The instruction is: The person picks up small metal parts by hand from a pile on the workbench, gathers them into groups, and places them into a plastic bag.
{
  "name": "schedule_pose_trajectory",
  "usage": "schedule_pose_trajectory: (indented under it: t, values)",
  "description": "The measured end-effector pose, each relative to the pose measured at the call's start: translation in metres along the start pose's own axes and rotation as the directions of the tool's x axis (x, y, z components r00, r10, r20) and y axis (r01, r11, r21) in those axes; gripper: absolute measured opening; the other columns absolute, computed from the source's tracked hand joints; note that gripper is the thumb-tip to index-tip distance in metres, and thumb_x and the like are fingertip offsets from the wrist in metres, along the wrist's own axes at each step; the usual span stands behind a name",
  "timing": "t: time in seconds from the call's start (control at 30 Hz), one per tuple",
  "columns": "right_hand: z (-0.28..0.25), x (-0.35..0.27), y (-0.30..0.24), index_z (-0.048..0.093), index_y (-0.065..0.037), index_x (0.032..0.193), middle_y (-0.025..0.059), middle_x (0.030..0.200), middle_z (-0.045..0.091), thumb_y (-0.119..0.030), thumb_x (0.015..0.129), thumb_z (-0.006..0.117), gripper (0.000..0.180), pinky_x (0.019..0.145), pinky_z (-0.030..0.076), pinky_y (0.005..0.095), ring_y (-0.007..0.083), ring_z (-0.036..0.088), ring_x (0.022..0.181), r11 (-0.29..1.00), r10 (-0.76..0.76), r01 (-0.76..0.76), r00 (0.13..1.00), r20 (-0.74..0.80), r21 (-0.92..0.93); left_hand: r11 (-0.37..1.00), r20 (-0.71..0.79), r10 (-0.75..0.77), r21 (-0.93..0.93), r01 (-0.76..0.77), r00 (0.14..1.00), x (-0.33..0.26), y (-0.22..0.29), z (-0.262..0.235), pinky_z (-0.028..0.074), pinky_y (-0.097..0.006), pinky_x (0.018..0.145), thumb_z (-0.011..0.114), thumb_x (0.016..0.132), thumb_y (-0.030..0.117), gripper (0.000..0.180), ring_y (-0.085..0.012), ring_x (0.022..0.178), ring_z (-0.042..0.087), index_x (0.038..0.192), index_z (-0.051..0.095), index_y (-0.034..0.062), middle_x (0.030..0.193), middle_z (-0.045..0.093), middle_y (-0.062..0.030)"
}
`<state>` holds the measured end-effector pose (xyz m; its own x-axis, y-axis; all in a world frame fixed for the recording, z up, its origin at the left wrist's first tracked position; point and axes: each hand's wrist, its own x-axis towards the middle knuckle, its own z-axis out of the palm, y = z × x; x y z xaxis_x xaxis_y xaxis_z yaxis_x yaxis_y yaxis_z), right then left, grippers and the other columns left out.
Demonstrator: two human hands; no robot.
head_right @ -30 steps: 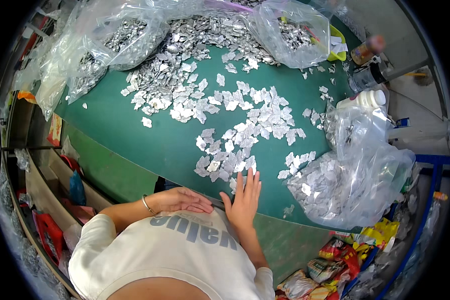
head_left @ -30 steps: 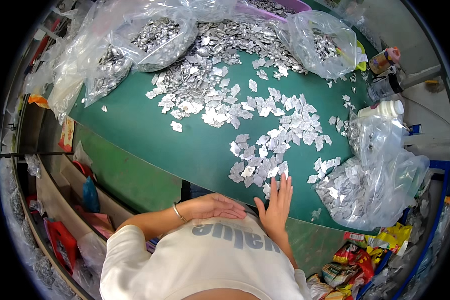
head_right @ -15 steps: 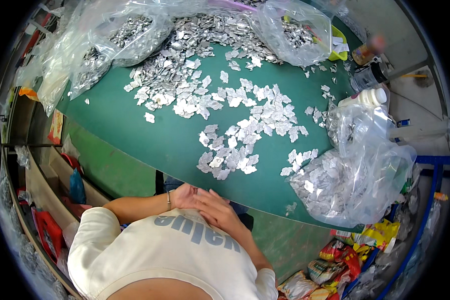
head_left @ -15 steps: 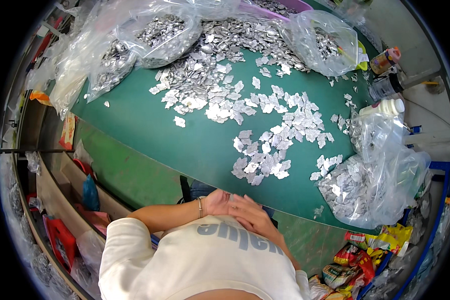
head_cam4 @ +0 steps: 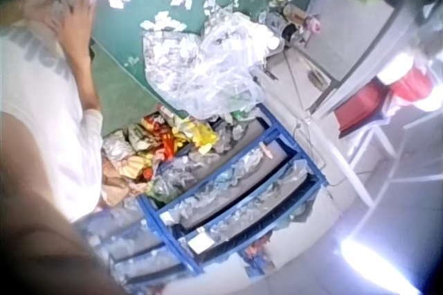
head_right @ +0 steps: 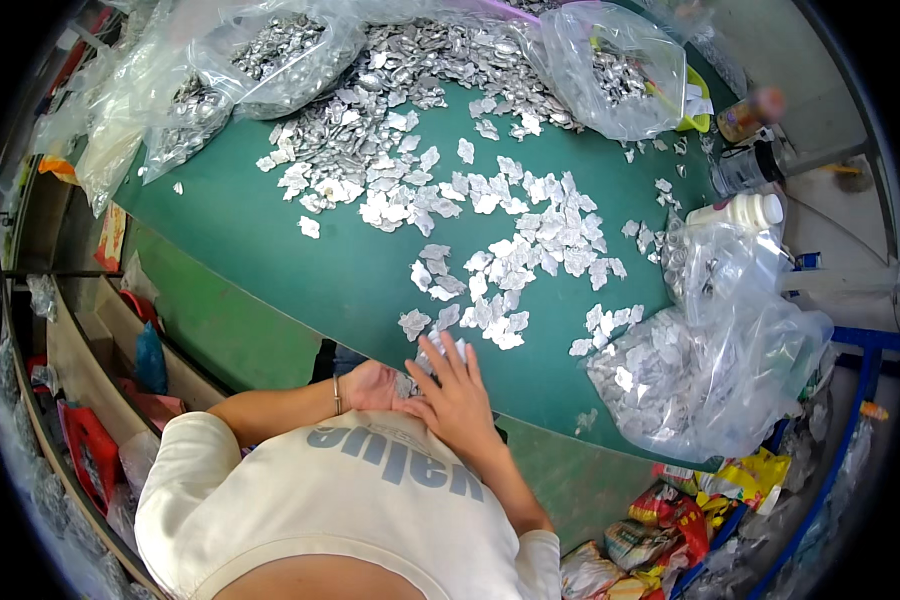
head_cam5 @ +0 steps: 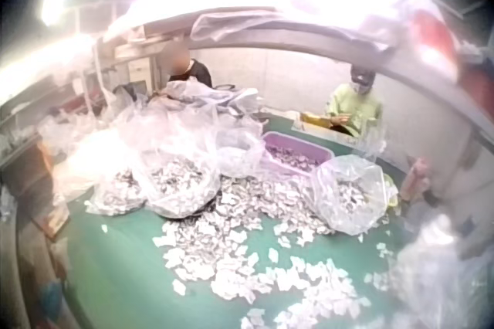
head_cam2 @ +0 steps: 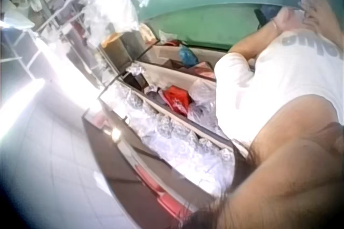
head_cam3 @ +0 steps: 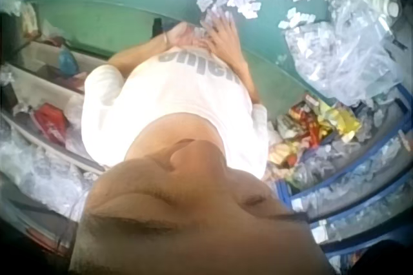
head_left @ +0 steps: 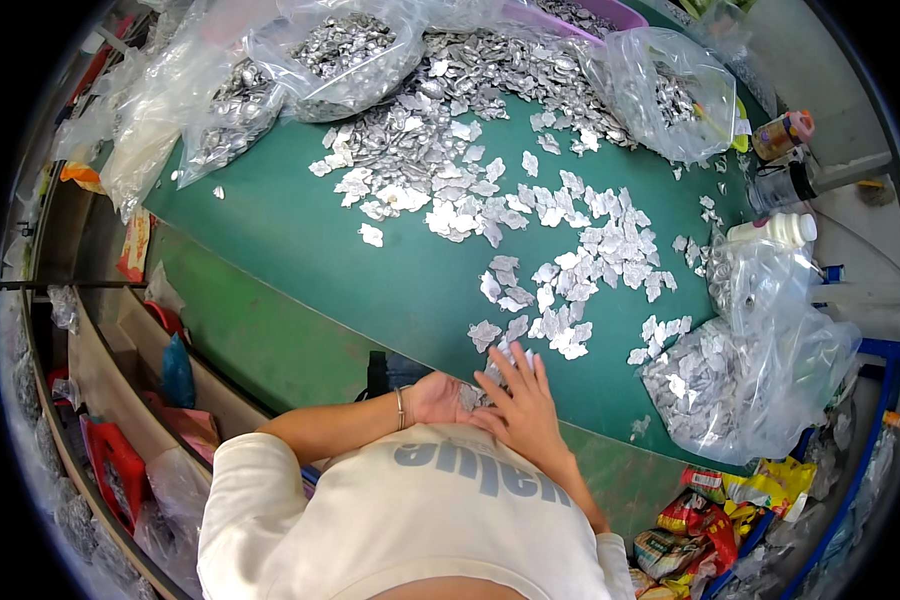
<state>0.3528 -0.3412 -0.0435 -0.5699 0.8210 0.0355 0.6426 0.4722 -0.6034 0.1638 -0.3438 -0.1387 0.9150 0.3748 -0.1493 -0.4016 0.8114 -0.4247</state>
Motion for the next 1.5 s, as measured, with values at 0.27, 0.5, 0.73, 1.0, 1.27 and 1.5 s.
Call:
schedule_pose_trajectory:
  t: [0.27,0.5,0.73,1.0,1.27,1.5]
  values:
    - [-0.004,-0.004,-0.001,0.062,-0.01,0.116,0.0116,0.138,0.045,-0.021,0.079,0.068,0.038,0.107,0.026,0.0553,0.0367,0.035,0.133,0.944,-0.177,0.167,0.984,0.008,0.285,0.987,-0.367,0.065,0.159,-0.006,0.928,0.001,-0.003,0.017,0.042,-0.052,0.099,0.035,0.097,0.05,0.056,-0.0364,0.118,0.052,0.132,0.046,0.008,0.133,0.05,-0.0169]
    - [0.004,0.046,0.005,0.056,-0.009,0.123,0.0126,0.144,0.037,-0.021,0.079,0.068,0.047,0.11,0.019,0.0547,0.0357,0.029,0.136,1.0,-0.028,0.028,1.0,-0.011,0.007,0.937,-0.419,0.078,0.342,0.078,0.905,0.001,0.001,0.019,0.047,-0.05,0.095,0.042,0.095,0.046,0.057,-0.0327,0.107,0.06,0.128,0.047,-0.0006,0.124,0.056,-0.0178]
    - [0.002,-0.003,-0.006,0.061,-0.005,0.113,0.0137,0.133,0.049,-0.012,0.08,0.067,0.034,0.106,0.03,0.0512,0.0332,0.041,0.129,0.931,-0.189,0.142,0.976,0.112,0.337,0.992,-0.225,0.014,0.129,0.016,0.974,-0.002,0.012,-0.057,0.046,-0.05,0.097,0.049,0.094,0.038,0.044,-0.0295,0.11,0.058,0.12,0.055,0.0031,0.12,0.059,-0.0161]
    - [-0.027,0.027,0.016,0.061,-0.002,0.112,0.0178,0.131,0.049,-0.004,0.08,0.063,0.032,0.104,0.029,0.0465,0.0381,0.039,0.126,0.958,0.254,-0.286,0.815,-0.522,0.02,0.968,-0.39,0.007,0.234,0.091,0.921,0.004,0.0,0.016,0.042,-0.049,0.102,0.034,0.097,0.041,0.06,-0.0361,0.123,0.049,0.133,0.041,-0.0058,0.134,0.046,-0.0262]
    - [-0.011,-0.007,0.009,0.052,-0.009,0.129,0.0182,0.147,0.029,-0.022,0.08,0.066,0.053,0.107,0.018,0.0589,0.0448,0.021,0.136,0.954,0.286,-0.296,0.946,-0.153,-0.049,0.984,-0.114,-0.078,0.152,0.095,0.99,0.003,0.004,0.005,0.04,-0.053,0.102,0.032,0.098,0.044,0.061,-0.0363,0.124,0.047,0.136,0.039,-0.0036,0.135,0.046,-0.0263]
    - [0.003,-0.022,0.0,0.05,-0.006,0.129,0.0171,0.144,0.036,-0.023,0.081,0.063,0.053,0.107,0.017,0.0592,0.0444,0.026,0.135,0.98,0.19,-0.174,0.962,-0.198,0.095,0.994,-0.011,-0.041,0.101,0.042,0.999,0.001,0.001,0.008,0.037,-0.059,0.102,0.033,0.098,0.047,0.059,-0.0354,0.122,0.05,0.137,0.042,0.0038,0.133,0.049,-0.0222]
